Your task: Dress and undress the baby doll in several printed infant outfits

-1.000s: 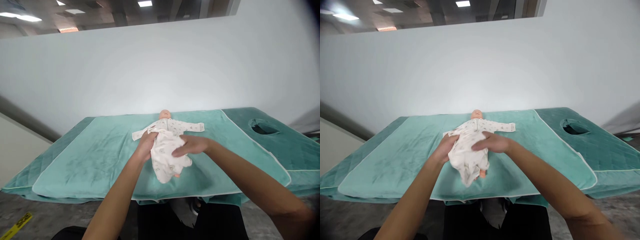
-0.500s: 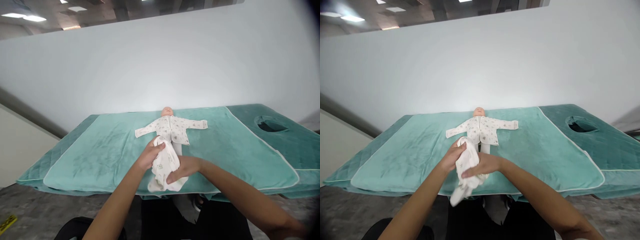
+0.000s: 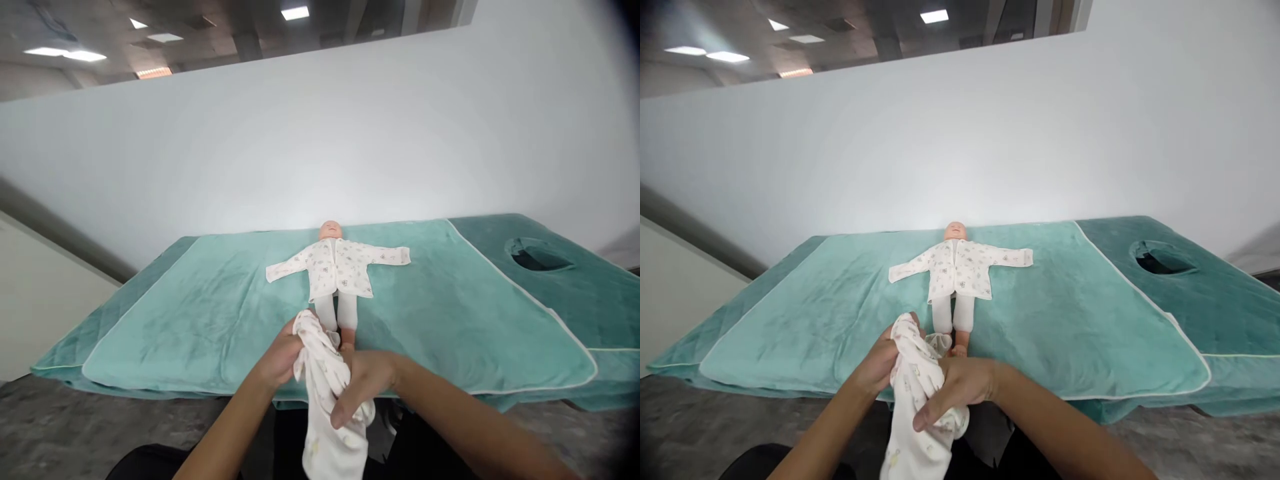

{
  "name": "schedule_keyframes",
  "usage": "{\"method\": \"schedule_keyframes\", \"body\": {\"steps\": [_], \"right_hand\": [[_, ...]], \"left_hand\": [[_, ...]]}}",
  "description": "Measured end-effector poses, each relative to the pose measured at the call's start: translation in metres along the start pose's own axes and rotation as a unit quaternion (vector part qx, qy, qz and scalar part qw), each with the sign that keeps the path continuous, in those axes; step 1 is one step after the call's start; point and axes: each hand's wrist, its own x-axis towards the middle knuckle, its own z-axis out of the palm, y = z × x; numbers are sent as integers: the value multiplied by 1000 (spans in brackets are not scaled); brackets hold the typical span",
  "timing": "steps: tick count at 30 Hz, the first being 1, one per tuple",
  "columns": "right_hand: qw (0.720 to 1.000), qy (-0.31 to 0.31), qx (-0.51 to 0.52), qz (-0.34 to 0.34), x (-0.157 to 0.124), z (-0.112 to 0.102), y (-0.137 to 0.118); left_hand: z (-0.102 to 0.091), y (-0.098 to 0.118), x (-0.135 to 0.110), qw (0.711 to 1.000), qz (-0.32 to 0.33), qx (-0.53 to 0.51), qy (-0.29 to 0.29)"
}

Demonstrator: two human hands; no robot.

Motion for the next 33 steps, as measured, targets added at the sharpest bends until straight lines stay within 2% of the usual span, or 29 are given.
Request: {"method": "schedule_keyframes", "body": {"steps": [4, 8, 13, 15, 17, 20, 23, 26, 30, 33], "right_hand": [[996, 32, 86, 9, 4, 6, 28], [981, 138, 130, -28, 5, 3, 56], [942, 273, 151, -125, -6, -6, 79], [922, 341, 125, -135, -10, -11, 86], [897, 416, 54, -138, -12, -19, 92], [852, 495, -91, -143, -11, -34, 98], [812, 524, -237, -101, -11, -47, 98], [799, 521, -298, -46, -11, -54, 92], [811, 531, -240, -55, -4, -59, 89], [821, 539, -150, -112, 3, -64, 93]], "left_hand": [[2, -16, -18, 999, -29, -14, 11], [4, -20, -15, 999, -46, -16, 7], [1, -18, -5, 990, -118, 74, -9], [-2, -25, -3, 987, -130, 90, -27], [-2, -34, 0, 984, -128, 111, -54], [2, -44, 5, 974, -78, 180, -115], [6, -42, 11, 947, -16, 288, -140], [4, -37, 16, 910, 30, 402, -95], [-3, -39, 25, 867, 30, 498, -15], [-2, -42, 29, 860, 30, 510, -1]]}}
